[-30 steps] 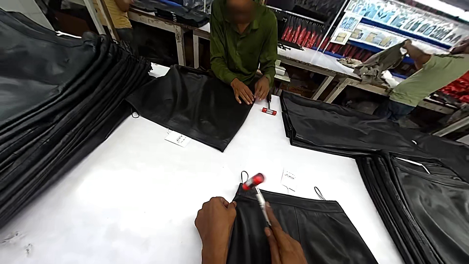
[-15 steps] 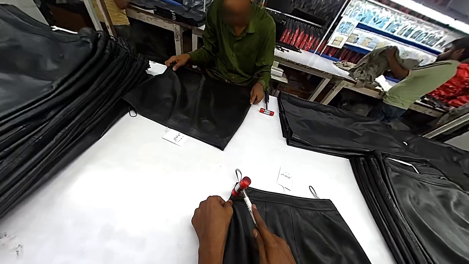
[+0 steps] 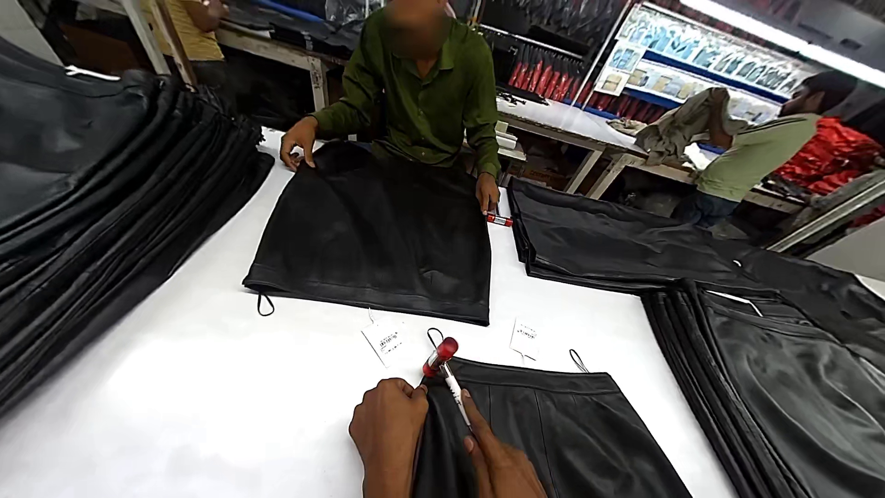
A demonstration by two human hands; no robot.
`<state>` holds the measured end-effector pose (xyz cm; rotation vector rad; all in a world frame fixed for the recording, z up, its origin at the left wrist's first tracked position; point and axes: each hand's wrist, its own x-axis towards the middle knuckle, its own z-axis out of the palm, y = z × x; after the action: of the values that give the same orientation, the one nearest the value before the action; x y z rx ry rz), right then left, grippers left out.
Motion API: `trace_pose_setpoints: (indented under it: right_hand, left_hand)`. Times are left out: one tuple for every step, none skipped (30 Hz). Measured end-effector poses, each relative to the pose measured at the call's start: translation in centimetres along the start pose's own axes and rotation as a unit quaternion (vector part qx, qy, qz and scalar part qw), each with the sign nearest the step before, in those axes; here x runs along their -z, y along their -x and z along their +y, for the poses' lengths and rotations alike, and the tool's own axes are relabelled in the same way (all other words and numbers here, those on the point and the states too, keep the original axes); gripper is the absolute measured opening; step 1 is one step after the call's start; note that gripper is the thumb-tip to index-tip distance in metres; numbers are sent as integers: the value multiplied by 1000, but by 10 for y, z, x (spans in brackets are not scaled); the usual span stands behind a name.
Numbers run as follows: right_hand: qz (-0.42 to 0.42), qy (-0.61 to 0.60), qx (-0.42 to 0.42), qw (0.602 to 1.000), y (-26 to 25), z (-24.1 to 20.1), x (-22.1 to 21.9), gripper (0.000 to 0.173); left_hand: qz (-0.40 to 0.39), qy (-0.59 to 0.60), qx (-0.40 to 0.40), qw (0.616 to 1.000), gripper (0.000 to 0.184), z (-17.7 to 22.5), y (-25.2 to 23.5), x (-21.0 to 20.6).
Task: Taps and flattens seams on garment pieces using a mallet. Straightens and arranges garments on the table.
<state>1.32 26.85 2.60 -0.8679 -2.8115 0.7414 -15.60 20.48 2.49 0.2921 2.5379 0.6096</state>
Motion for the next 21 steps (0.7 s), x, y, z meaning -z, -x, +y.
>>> trace_pose_setpoints:
  right_hand:
    - [53,-8,19,998,-2,-1,0,52]
    - [108,-4,35,994,-3,1,-5,50]
    - [125,10,34,991,-7,4,-11,50]
    - [88,29,16,996,-14,9,-13,52]
    - [9,32,-14,999,-23,13,-8,55]
    - [-59,14,-36,998,-33,14,4,56]
    - [-96,-13,-48,994,-42,15,20,56]
    - [-80,-30,-38,996,-43,18,31,55]
    - [-19,-25,-21,999,-35,22,33,54]
    - [51,-13,-8,999,-23,28,33,53]
    - [96,-11,-7,995,-10,38,35,53]
    - [108,-29,-22,994,6,50,39,54]
    - [104,-57,-53,992,25,65,42,55]
    - [99,-80,-90,988,46,81,46,56]
    - [103,-91,-130,982,67,99,51,55]
    - [117,-82,-165,976,85,117,56,53]
    - [137,-55,-196,969,102,135,61,51]
    - [153,-15,-226,962,116,153,70,49]
    - [153,29,-258,953,126,171,81,49]
    - [140,63,-291,944,132,189,93,50]
    - [120,87,-323,935,135,204,105,50]
  left_hand:
    - [0,2,1,1000,32,0,-1,1]
    - [-1,2,4,1000,32,-1,-2,1]
    - [-2,0,8,1000,32,-1,-2,1]
    - [-3,-2,11,1000,32,-1,-2,-1]
    - [-4,-4,11,1000,32,-1,-2,-2]
    - [-4,-8,7,1000,32,-1,-1,-3]
    - [-4,-8,4,1000,33,0,-3,-2]
    - [-3,-4,4,1000,33,0,-4,-1]
    - [-4,-2,5,1000,33,-1,-3,-1]
    - [-3,-2,3,1000,33,-2,-3,-2]
    - [-1,1,0,1000,33,-3,-5,-2]
    - [3,5,-5,1000,34,-5,-6,-2]
    - [7,9,-13,1000,35,-7,-6,-3]
    - [10,13,-22,1000,36,-10,-6,-4]
    - [13,15,-30,999,36,-11,-7,-4]
    - [18,16,-40,999,37,-12,-8,-4]
    - [22,17,-55,998,38,-14,-10,-5]
    - [24,16,-73,997,39,-17,-12,-6]
    - [24,18,-95,995,40,-21,-15,-6]
    - [20,25,-118,992,41,-26,-17,-7]
    - [14,34,-143,989,42,-32,-16,-7]
